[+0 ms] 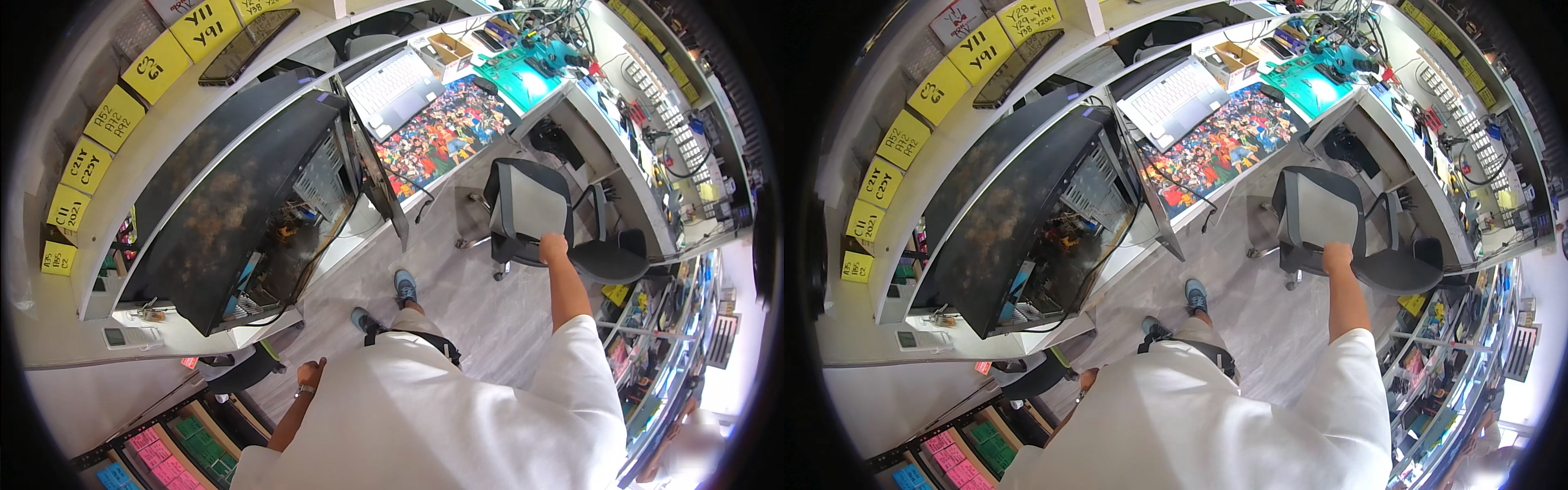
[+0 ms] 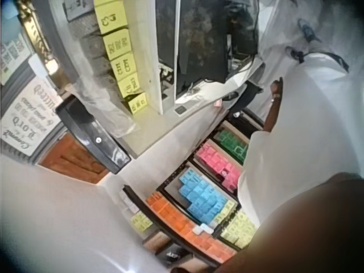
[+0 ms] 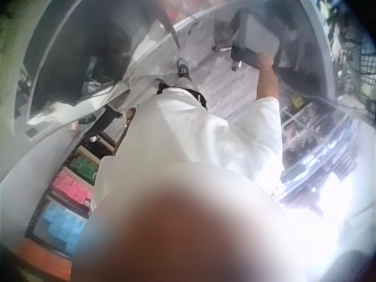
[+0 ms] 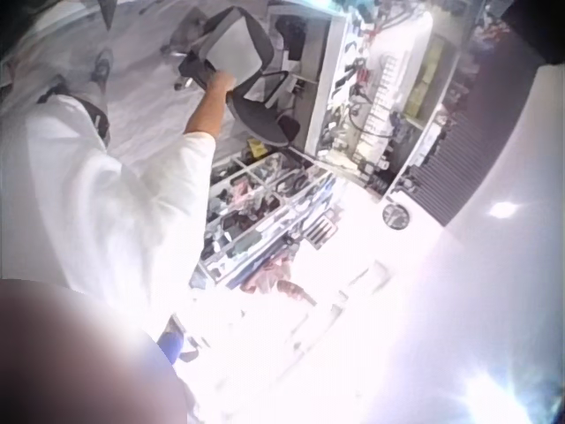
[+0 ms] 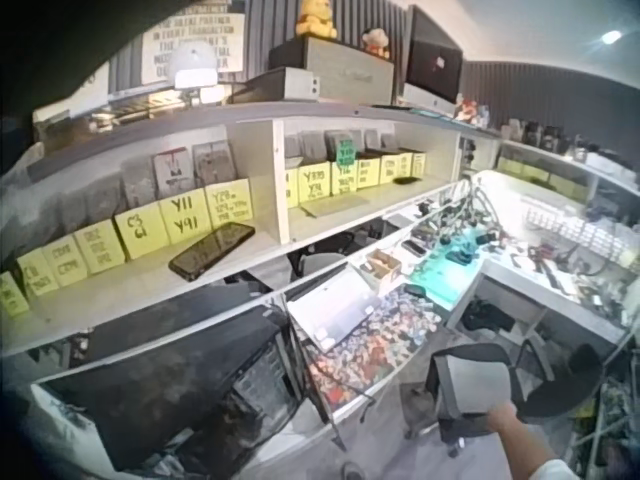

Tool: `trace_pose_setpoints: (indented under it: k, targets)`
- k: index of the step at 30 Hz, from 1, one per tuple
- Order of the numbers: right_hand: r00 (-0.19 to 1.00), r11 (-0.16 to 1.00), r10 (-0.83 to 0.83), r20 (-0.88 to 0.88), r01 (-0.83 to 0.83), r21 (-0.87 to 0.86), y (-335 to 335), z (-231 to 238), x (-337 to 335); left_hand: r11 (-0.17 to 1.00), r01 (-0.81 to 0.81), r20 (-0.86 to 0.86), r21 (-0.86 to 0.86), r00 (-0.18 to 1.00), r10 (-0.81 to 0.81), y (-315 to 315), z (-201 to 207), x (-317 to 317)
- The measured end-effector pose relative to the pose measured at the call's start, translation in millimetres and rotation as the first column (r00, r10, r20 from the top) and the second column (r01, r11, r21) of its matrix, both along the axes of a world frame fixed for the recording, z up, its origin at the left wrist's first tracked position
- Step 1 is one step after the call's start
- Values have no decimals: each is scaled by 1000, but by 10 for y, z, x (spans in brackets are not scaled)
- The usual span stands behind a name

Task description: The person writes on a notepad, then uses a screwdriver to remove screws from a desktop computer tower. They open the side panel, disconnect internal cables, and remove a component from the case.

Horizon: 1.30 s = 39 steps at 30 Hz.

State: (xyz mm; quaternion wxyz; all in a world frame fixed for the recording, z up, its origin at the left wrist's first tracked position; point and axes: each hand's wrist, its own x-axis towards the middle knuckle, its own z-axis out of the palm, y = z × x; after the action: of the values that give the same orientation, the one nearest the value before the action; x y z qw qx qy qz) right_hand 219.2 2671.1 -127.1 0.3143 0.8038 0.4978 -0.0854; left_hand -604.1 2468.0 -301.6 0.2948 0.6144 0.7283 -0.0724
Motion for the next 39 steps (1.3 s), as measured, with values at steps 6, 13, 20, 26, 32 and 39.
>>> trace_pose_setpoints:
  k: [6,13,20,26,32,39]
  targets:
    - [999,991,-2,-50,-5,-132,-548,148,-219,998,64,60,26,996,-65,73,-191,-115]
    - [962,962,243,-123,-223,156,-1867,-148,-341,966,24,345,-258,936,69,145,-249,54]
    - [987,977,131,-97,-145,-153,-2686,19,-530,760,-638,314,127,752,579,543,256,175]
    - [985,898,154,-79,-173,-405,-3083,-458,-372,-124,-700,670,704,595,445,1265,1992,-113]
    - [754,870,378,-537,-488,-71,-1545,-69,-1894,-25,-680,675,733,722,151,1838,3159,-667]
    - [149,572,818,-555,-115,812,-230,2585,-5281,-22,-728,727,685,682,82,2021,3223,-701]
